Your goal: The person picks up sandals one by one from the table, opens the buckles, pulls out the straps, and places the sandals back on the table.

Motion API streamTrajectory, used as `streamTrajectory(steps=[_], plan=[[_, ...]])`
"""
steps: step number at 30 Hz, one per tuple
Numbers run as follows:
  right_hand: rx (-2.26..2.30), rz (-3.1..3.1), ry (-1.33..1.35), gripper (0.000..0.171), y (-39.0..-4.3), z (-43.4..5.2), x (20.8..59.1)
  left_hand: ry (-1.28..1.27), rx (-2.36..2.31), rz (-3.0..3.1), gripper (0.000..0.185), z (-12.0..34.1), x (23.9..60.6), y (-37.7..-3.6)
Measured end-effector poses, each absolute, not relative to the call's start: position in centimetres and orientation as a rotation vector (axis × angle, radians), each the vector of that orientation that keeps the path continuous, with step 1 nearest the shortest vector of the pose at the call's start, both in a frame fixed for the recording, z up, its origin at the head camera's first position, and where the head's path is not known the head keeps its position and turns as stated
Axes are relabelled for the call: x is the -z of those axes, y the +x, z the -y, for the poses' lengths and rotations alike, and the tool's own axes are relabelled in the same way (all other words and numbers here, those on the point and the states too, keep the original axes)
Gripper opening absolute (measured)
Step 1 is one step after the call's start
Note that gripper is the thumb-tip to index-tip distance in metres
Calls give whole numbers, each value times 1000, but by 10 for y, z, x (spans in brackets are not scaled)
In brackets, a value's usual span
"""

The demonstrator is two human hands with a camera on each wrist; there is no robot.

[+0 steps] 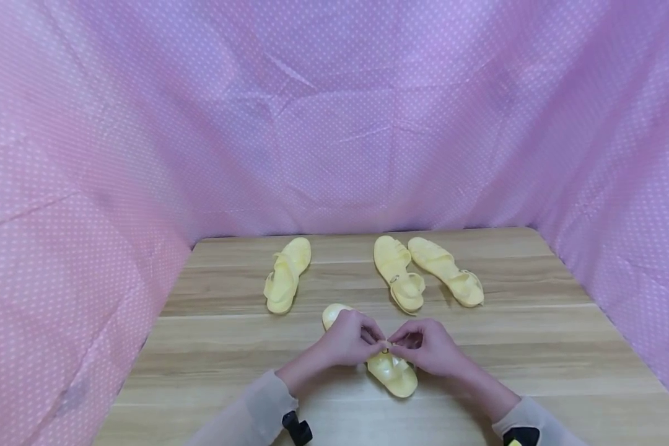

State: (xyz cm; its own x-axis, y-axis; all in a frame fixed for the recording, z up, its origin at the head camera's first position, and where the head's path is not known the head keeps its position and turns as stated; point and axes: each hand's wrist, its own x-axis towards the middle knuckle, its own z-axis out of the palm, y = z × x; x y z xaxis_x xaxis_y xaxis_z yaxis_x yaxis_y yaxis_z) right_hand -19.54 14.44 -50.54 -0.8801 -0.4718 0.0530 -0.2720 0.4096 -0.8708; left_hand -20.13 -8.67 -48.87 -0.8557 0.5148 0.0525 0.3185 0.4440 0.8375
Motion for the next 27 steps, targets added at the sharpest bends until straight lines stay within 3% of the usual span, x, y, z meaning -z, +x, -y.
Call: streamTrajectory(steps=[9,27], plan=[[1462,-2476,-682,13,-194,-144,506,886,-1271,-2560,8,87,489,-205],[1493,-2415,-632,14,-196,-143,503,860,-1319,-2521,5,88,490,-210]])
